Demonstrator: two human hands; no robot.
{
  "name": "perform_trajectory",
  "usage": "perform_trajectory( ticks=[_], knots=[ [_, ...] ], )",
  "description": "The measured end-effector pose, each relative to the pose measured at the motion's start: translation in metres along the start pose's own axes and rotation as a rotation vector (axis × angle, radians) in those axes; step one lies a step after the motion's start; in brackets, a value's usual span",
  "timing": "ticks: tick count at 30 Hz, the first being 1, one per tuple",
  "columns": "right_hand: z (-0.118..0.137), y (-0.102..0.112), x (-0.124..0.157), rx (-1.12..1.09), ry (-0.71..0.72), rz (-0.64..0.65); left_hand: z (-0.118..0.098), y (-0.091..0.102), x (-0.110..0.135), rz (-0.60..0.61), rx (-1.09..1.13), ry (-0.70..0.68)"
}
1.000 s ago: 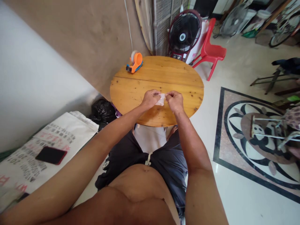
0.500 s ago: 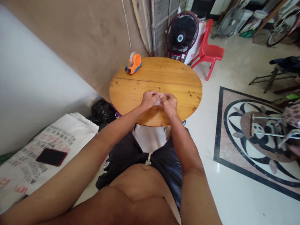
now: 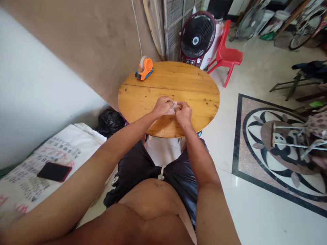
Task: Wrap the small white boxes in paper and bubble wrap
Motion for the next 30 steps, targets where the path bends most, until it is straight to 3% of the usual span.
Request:
perform_trajectory(
  ticks=[3, 10, 16, 21, 25, 30],
  knots=[
    [0.007, 0.004, 0.001, 0.006, -0.003, -0.086, 0.002, 0.003, 0.001, 0.005, -0.014, -0.044],
    [0.008, 0.003, 0.000, -0.069, -0.039, -0.095, 0.002, 0.008, 0.001, 0.010, -0.039, -0.156],
    [0.007, 0.002, 0.001, -0.065, -0.059, -0.080, -0.002, 0.009, 0.000, 0.061, 0.061, 0.006],
    [0.003, 0.001, 0.001, -0.136, -0.077, -0.059, -0.002, 0.008, -0.001, 0.046, 0.075, 0.023],
    [0.000, 0.002, 0.002, -0.170, -0.066, -0.040, 0.002, 0.010, 0.004, 0.044, 0.032, -0.078],
    [-0.011, 0.008, 0.008, -0.190, 0.079, 0.006, 0.021, 0.013, 0.021, 0.020, 0.033, -0.339]
  ],
)
Point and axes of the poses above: each hand's wrist, its own x-axis away from the middle knuckle, its own y-axis out of the back of the hand, z = x × y, the point moved 1 cm from there along -x, towards the middle knuckle, and after that the axes turned 14 degrees about -x, right-handed, at the moved point
